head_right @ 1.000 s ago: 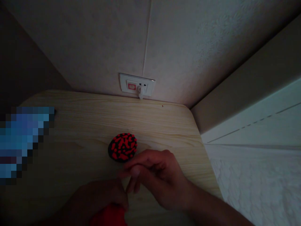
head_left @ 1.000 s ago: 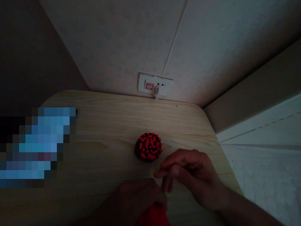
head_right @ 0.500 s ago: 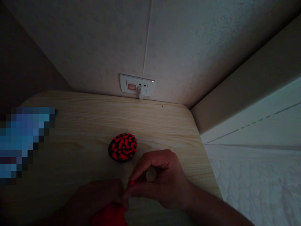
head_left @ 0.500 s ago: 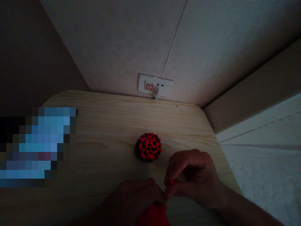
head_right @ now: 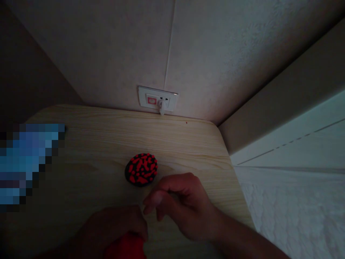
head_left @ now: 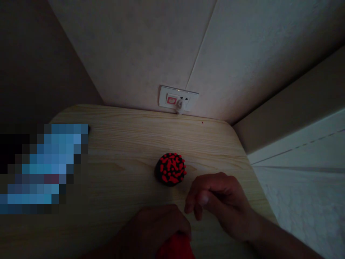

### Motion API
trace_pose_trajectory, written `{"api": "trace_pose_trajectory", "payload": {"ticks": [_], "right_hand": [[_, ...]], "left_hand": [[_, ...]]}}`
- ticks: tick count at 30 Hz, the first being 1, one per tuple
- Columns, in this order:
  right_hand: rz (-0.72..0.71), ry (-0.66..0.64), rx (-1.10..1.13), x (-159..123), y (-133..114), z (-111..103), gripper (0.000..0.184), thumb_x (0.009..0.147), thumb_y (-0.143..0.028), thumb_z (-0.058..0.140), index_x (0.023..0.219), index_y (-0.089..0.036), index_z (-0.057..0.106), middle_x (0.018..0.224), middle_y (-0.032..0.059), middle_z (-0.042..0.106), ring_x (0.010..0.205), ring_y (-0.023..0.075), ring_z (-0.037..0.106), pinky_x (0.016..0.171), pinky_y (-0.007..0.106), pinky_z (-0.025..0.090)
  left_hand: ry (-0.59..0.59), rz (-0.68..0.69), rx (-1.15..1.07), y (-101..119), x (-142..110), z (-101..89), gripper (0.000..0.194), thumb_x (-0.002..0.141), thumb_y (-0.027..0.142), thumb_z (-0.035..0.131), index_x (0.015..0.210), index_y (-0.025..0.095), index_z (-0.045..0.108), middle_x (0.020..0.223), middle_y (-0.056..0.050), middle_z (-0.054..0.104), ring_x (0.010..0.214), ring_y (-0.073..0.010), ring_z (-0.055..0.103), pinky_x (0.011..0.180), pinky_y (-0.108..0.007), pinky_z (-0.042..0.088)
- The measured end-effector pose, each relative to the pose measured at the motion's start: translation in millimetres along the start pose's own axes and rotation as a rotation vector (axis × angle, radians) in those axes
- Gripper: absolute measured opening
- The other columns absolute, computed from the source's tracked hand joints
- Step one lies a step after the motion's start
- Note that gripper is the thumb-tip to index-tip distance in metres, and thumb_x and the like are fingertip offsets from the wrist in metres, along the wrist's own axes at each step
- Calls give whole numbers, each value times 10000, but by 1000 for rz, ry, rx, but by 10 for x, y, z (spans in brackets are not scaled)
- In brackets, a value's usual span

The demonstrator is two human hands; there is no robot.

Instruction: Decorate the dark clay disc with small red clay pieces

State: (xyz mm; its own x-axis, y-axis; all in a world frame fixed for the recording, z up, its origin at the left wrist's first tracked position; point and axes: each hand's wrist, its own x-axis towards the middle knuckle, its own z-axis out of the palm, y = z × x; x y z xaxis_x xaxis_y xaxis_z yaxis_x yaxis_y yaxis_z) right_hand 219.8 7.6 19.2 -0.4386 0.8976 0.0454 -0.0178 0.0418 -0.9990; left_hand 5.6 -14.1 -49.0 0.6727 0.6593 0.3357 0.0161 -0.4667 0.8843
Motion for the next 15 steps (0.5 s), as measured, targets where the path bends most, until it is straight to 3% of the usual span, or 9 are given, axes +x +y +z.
{"api": "trace_pose_trajectory", "payload": {"ticks": [4,7,12,15], "right_hand": [[52,40,90,-12,29,28,219,1053,-269,590,1031,-202,798,796,45,760,548,64,599,546,166,512],[40,54,135,-19,50,48,217,1038,-192,602,1123,-269,786,905,30,758,565,47,592,563,161,525],[2,68,73,-11,54,38,249,938,-108,717,1091,-280,811,925,31,737,655,80,625,536,151,533],[-56,112,-24,11,55,19,264,846,-62,803,1019,-261,823,835,13,748,675,90,643,584,162,538]], "left_hand": [[3,-8,-18,10,6,6,182,1072,350,474,1004,256,614,856,44,701,681,-93,652,624,-143,517],[20,-4,-14,44,22,-9,286,1114,393,385,987,255,601,851,43,698,671,-84,647,618,-136,503],[48,72,17,111,123,-66,400,1119,503,290,955,247,550,775,56,672,589,-63,608,529,-124,446],[85,107,31,159,178,-96,362,1131,450,309,931,246,531,725,67,643,555,-54,597,521,-117,439]]}}
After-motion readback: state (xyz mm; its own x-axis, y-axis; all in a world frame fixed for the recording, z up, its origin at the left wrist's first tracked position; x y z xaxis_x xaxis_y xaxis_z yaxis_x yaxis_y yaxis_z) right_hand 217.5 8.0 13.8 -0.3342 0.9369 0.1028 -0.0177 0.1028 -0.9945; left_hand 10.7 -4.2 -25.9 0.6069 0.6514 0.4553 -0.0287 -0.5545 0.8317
